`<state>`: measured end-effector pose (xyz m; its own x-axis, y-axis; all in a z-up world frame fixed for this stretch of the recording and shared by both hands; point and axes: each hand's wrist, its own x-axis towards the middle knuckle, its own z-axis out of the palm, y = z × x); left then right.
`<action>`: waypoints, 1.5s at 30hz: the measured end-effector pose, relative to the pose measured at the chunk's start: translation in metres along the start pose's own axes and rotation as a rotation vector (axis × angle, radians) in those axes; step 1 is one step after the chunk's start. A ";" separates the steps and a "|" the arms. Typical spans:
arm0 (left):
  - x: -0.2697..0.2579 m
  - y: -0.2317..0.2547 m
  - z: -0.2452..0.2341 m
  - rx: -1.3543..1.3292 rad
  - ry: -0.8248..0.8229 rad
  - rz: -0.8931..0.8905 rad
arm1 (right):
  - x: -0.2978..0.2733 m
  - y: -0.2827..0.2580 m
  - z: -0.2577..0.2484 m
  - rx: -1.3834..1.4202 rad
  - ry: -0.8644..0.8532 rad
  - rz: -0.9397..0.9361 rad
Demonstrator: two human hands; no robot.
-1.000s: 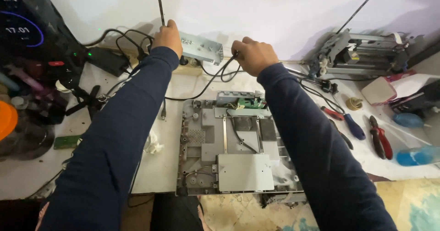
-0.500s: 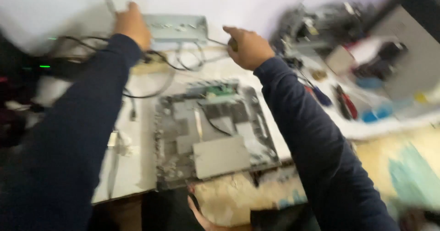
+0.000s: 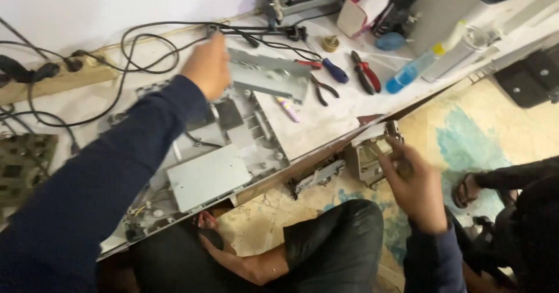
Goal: The person uses a screwdriver to remove screws from a disassembled electronic device on a cluttered workbench. They then lift and reposition the device's metal casing and internal components.
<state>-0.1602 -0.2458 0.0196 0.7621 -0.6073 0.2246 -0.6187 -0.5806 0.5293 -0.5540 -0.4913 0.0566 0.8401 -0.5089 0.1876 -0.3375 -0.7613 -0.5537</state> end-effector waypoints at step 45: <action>0.039 0.107 0.132 0.278 -0.432 0.002 | -0.102 0.072 0.009 0.221 -0.123 0.421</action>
<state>-0.2215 -0.4030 -0.0233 0.6486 -0.7433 -0.1639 -0.6923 -0.6656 0.2787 -0.6604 -0.4902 -0.0095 0.6983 -0.6929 -0.1797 -0.5717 -0.3888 -0.7225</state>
